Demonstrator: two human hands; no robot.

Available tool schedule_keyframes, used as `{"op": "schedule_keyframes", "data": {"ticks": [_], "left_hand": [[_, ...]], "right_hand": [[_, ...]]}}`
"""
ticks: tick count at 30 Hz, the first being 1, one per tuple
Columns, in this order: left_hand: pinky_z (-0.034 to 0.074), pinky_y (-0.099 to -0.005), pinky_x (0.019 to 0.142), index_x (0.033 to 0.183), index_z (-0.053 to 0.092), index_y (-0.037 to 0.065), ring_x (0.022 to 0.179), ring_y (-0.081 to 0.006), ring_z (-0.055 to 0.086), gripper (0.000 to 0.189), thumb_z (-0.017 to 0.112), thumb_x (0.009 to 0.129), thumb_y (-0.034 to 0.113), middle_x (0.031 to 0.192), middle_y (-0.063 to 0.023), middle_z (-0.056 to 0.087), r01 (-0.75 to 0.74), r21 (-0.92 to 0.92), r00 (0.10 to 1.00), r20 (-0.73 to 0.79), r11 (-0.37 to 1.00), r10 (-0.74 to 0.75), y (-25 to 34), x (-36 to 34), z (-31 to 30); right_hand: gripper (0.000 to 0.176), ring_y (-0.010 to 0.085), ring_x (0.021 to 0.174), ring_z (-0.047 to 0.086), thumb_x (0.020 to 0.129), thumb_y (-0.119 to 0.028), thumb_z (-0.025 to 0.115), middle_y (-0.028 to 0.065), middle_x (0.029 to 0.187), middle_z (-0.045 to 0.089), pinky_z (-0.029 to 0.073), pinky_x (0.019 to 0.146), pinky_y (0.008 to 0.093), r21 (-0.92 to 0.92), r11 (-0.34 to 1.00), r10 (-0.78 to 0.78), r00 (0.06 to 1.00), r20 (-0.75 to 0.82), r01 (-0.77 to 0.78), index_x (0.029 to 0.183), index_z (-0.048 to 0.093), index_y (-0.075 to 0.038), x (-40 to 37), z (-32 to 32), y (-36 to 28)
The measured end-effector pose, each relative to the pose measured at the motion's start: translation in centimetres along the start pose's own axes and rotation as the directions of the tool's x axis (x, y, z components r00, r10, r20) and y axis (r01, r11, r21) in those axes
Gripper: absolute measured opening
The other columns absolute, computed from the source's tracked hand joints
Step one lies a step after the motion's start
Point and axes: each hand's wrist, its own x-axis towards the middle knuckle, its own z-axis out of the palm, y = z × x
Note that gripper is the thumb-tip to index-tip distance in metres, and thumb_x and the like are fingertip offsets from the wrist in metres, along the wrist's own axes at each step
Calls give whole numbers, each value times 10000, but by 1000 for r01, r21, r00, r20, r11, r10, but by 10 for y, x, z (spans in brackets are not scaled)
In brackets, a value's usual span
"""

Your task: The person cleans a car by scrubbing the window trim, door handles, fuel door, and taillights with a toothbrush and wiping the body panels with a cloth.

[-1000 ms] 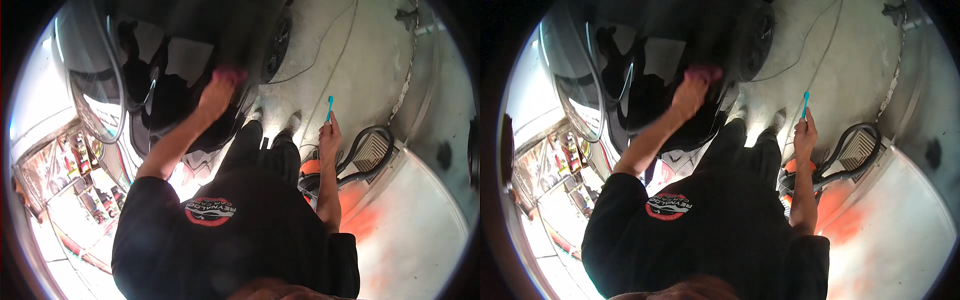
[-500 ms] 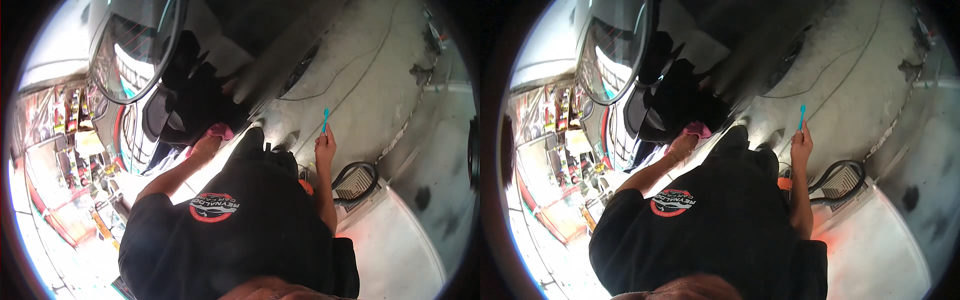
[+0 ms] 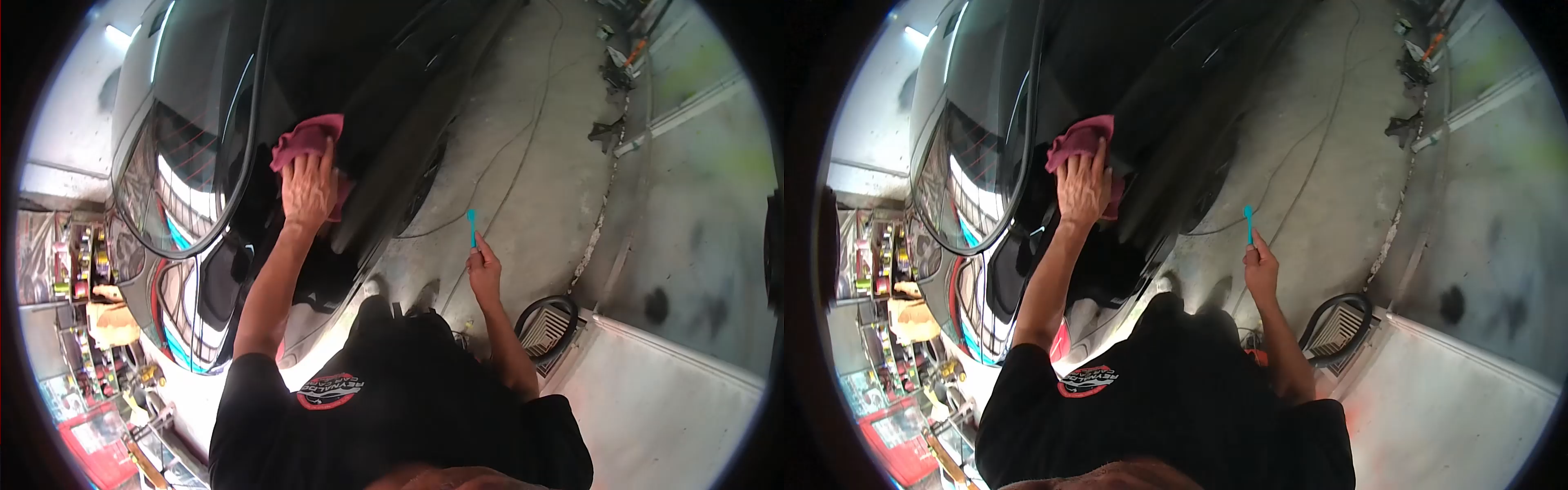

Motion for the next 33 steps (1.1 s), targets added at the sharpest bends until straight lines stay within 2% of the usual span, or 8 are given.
{"op": "schedule_keyframes", "data": {"ticks": [8, 15, 16, 21, 23, 26, 29, 33], "left_hand": [[311, -485, 1188, 1509, 499, 94, 1363, -292, 465, 614, 642, 943, 285, 1425, -109, 544, -114, 6, 993, 33, 993, 114, 45, 94, 54], [268, -479, 1212, 1463, 546, 98, 1375, -262, 454, 515, 534, 967, 236, 1429, -73, 550, -476, 104, 853, 295, 873, 430, 77, 60, 87], [269, -466, 1199, 1328, 659, 101, 1335, -260, 474, 411, 529, 970, 255, 1343, -67, 598, -510, 92, 840, 271, 856, 471, 83, 50, 94], [300, -460, 1163, 1155, 756, 120, 1267, -254, 531, 325, 545, 966, 279, 1234, -66, 663, -656, 37, 709, 372, 754, 599, 106, 1, 147], [315, -464, 1149, 1165, 751, 118, 1267, -257, 531, 332, 548, 966, 289, 1243, -71, 660, -646, -70, 658, 454, 760, 601, 117, -15, 161], [346, -486, 1115, 1168, 752, 127, 1266, -269, 530, 312, 607, 928, 264, 1231, -86, 657, -459, -274, 675, 511, 845, 532, 137, -26, 182], [424, -459, 1029, 1132, 767, 138, 1149, -274, 590, 287, 615, 890, 169, 1106, -97, 663, -210, -491, 885, 272, 845, 378, 148, -3, 168], [497, -452, 907, 1154, 765, 121, 996, -309, 643, 334, 632, 855, 57, 950, -112, 662, 32, -717, 970, 190, 697, 151, 151, 74, 132]], "right_hand": [[447, 61, 613, 496, 1036, -144, 569, -19, 716, 562, 433, 561, 240, -33, 999, 17, 998, -62, -19, 1479, 578, -86, -48, -26, 14], [461, 58, 572, 489, 1034, -144, 546, -10, 729, 579, 422, 519, 228, 32, 981, 193, 980, -42, -192, 1493, 565, -107, -68, -25, 19], [464, 59, 572, 490, 1033, -140, 542, -9, 733, 581, 422, 516, 228, 26, 981, 191, 981, -31, -190, 1495, 561, -106, -65, -23, 8], [472, 62, 566, 492, 1025, -117, 531, -1, 752, 590, 424, 501, 235, 32, 996, 88, 996, 1, -88, 1496, 558, -96, -15, -6, -8], [473, 62, 564, 494, 1022, -109, 532, 1, 759, 593, 421, 494, 236, 30, 997, 68, 998, 12, -68, 1495, 558, -92, 13, -1, -28], [478, 60, 566, 497, 1018, -99, 532, 0, 762, 593, 418, 491, 229, 42, 996, 71, 997, 38, -72, 1495, 557, -92, 61, 8, -53], [468, 57, 565, 496, 1023, -108, 539, -3, 762, 591, 409, 484, 223, 15, 999, 42, 997, 65, -44, 1491, 559, -89, 116, 21, -68], [449, 57, 574, 496, 1051, -137, 544, -6, 758, 588, 401, 482, 222, 67, 997, 38, 991, 125, -47, 1498, 545, -88, 185, 43, -90]]}}
